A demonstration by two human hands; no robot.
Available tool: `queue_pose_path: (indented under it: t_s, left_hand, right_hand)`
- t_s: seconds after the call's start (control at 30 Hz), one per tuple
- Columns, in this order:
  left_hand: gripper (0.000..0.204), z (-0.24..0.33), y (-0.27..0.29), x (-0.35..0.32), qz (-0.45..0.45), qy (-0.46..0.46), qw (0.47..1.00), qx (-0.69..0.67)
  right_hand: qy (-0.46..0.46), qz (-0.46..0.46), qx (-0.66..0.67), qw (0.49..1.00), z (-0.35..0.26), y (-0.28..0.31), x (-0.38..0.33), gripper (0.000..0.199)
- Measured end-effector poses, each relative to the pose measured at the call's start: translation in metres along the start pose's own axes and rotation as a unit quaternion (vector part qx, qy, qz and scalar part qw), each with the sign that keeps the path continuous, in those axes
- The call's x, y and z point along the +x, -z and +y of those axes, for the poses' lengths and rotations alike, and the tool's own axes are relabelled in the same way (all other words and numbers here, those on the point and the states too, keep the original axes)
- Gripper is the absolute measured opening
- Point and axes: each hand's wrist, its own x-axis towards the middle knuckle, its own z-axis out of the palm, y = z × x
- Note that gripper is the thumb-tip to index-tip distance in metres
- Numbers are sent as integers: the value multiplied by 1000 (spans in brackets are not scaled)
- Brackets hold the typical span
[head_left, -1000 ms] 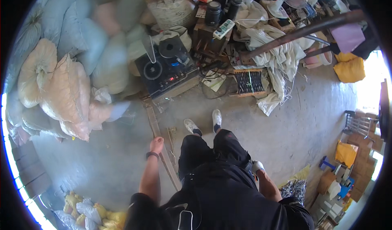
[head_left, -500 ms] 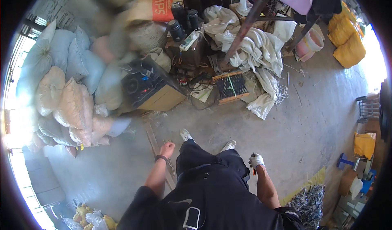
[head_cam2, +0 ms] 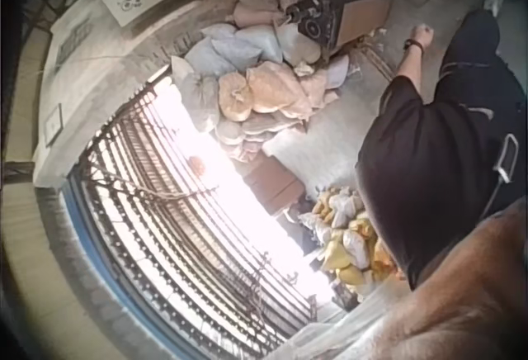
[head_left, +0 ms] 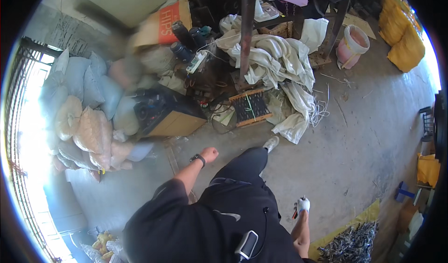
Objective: Operating an injection molding machine and handling manufactured plastic parts.
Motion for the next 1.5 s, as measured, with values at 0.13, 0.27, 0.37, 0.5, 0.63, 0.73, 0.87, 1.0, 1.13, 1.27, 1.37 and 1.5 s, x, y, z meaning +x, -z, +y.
queue_pose_path:
  t_s: [0.13,0.27,0.37,0.5,0.63,0.73,0.87,1.0,1.13,1.27,1.37,1.5]
  left_hand:
    - [31,80,20,85,25,-5,999,25]
    - [30,225,25,155,-21,-98,995,20]
    - [30,329,48,187,-5,-175,985,-9]
    - [31,433,33,226,-7,-226,974,-23]
    - [31,505,11,253,-28,-225,974,12]
    - [27,543,-7,264,-21,-178,983,24]
    - [31,567,-24,252,15,-130,989,74]
    - [35,620,-66,231,7,-55,998,22]
    - [33,703,-81,226,-29,-109,993,-13]
    - [32,781,-63,252,-19,-146,989,-33]
    - [33,805,-57,290,-1,-128,991,-41]
    - [36,822,-57,351,-29,-64,998,-8]
  right_hand:
    - [-13,31,46,998,36,41,12,10]
    - [-47,69,-92,992,144,116,16,6]
    - [34,43,-269,962,111,69,33,17]
    - [73,19,-262,962,14,91,41,20]
    - [119,-4,-250,961,-48,126,86,23]
    - [157,-21,-237,959,-87,160,129,26]
    - [200,-6,-203,959,-117,245,191,30]
    - [80,19,-153,985,-234,369,245,12]
    - [47,90,94,990,-350,498,319,8]
    - [80,135,113,981,-440,585,376,5]
    - [99,124,100,982,-496,604,399,7]
    - [74,98,30,992,-536,583,421,18]
